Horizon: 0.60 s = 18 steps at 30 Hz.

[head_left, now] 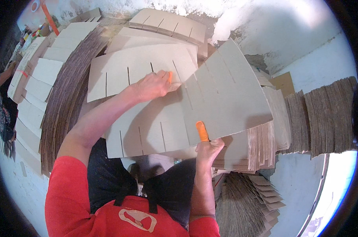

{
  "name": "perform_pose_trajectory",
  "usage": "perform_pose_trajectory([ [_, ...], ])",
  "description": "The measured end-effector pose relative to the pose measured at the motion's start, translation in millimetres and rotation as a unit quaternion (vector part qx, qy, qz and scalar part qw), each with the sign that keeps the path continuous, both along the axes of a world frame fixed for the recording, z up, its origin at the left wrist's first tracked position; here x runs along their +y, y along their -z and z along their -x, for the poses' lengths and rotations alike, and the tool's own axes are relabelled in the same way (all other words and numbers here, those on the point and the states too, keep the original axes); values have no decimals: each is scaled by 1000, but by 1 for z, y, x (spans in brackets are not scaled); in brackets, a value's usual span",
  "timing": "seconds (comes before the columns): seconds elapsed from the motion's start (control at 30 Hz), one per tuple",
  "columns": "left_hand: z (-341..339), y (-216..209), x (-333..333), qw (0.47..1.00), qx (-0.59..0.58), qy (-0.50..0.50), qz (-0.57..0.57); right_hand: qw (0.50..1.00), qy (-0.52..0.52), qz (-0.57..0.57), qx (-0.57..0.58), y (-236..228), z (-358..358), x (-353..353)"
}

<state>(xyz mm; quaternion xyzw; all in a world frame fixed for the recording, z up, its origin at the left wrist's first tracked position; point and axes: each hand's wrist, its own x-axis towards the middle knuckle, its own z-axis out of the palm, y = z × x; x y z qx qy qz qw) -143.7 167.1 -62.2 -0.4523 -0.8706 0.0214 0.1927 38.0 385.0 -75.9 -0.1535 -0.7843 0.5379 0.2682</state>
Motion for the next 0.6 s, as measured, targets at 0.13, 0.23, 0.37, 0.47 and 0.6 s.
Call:
perform_pose_trajectory([
  [0.13,-3,1,1,996,89,22,3,998,39,52,-8,1,-1,-3],
  [0.23,-5,0,3,995,92,32,-22,995,9,84,-60,-15,-1,-6],
  [0.37,-12,-3,11,989,97,111,-26,996,-1,65,-60,-19,3,-7],
  [0.47,-29,-9,18,976,136,163,-42,998,1,-3,-58,-18,9,-3],
  [0.6,-45,-17,24,979,108,170,-13,997,-26,2,-69,-6,7,18],
])
